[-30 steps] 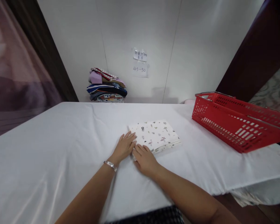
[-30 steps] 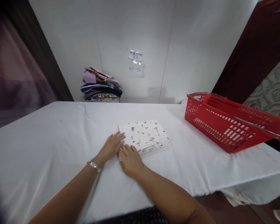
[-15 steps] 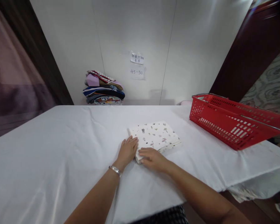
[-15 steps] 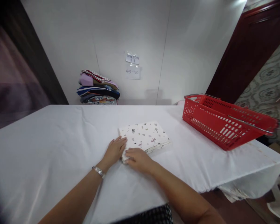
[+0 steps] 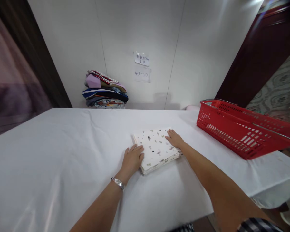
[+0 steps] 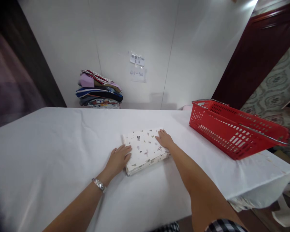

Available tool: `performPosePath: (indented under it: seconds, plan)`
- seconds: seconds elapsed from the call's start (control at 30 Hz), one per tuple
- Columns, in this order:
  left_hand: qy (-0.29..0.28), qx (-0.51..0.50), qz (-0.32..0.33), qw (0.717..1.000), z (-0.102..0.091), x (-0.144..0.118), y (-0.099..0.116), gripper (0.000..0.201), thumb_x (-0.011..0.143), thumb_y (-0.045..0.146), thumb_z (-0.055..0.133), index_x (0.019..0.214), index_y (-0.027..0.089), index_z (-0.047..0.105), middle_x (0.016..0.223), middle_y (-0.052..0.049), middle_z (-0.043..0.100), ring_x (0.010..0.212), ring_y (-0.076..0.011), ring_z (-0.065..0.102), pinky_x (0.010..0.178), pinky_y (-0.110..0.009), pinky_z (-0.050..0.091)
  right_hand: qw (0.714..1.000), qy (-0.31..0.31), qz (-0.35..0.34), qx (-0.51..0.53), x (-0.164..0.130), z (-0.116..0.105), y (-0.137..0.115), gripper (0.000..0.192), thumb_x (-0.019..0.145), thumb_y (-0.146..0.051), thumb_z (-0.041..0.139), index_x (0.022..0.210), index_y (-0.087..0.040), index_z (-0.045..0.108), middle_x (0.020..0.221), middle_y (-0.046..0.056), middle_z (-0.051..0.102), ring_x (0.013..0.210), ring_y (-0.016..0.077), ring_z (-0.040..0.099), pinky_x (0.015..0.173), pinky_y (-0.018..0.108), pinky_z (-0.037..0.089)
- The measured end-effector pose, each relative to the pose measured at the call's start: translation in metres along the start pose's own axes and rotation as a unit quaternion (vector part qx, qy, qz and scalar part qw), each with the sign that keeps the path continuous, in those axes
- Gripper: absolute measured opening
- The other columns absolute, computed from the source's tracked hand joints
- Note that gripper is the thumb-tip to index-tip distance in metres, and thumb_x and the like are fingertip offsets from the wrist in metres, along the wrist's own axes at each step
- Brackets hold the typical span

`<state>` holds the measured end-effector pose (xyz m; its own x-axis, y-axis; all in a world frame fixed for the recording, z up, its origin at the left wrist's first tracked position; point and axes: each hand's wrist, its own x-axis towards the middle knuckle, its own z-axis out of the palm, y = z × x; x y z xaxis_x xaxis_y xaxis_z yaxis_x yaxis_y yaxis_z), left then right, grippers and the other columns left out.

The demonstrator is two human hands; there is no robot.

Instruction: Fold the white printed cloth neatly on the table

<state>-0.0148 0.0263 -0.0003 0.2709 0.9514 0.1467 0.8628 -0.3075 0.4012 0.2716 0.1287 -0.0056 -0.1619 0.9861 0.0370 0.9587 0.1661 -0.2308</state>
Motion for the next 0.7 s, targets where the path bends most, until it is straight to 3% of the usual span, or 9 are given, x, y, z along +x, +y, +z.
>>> performPosePath:
  seconds: [0.1,0.27,0.5,0.7]
  plan:
    - [-0.006,-0.01,-0.005,1.0,-0.001,0.0,0.001,0.036,0.089,0.026,0.038,0.12,0.026,0.057,0.137,-0.001,0.048,0.126,-0.0223,0.044,0.107,-0.049,0.025,0.997,-0.003,0.013,0.071,0.001,0.002,0.006,0.058,0.088,-0.043,0.045,0.136,-0.012,0.041,0.149,0.011,0.025,0.139,0.0233,0.015,0.111,0.038,0.019]
    - [0.01,-0.029,0.018,0.999,-0.001,0.0,-0.001,0.036,0.088,0.025,0.039,0.117,0.024,0.06,0.134,-0.002,0.051,0.12,-0.0208,0.05,0.101,-0.04,0.037,0.968,0.045,0.073,0.235,-0.002,-0.01,0.022,0.043,0.08,-0.036,0.054,0.118,-0.017,0.061,0.138,0.008,0.047,0.127,0.0207,0.042,0.107,0.033,0.029]
    - [0.048,-0.068,0.027,0.996,0.002,-0.003,-0.002,0.037,0.088,0.037,0.043,0.117,0.023,0.061,0.133,-0.004,0.052,0.12,-0.0229,0.051,0.102,-0.04,0.037,0.959,0.077,0.159,0.22,-0.032,-0.017,0.035,0.048,0.077,-0.03,0.057,0.124,-0.019,0.057,0.121,0.006,0.061,0.115,0.023,0.053,0.1,0.035,0.037]
    - [0.048,-0.104,-0.023,0.993,0.005,-0.007,0.005,0.044,0.086,0.036,0.045,0.125,0.017,0.054,0.141,-0.007,0.042,0.121,-0.0242,0.049,0.1,-0.037,0.04,0.957,0.066,0.198,0.203,-0.044,-0.02,0.042,0.047,0.076,-0.041,0.059,0.113,-0.012,0.064,0.121,0.014,0.06,0.114,0.0276,0.053,0.098,0.036,0.037]
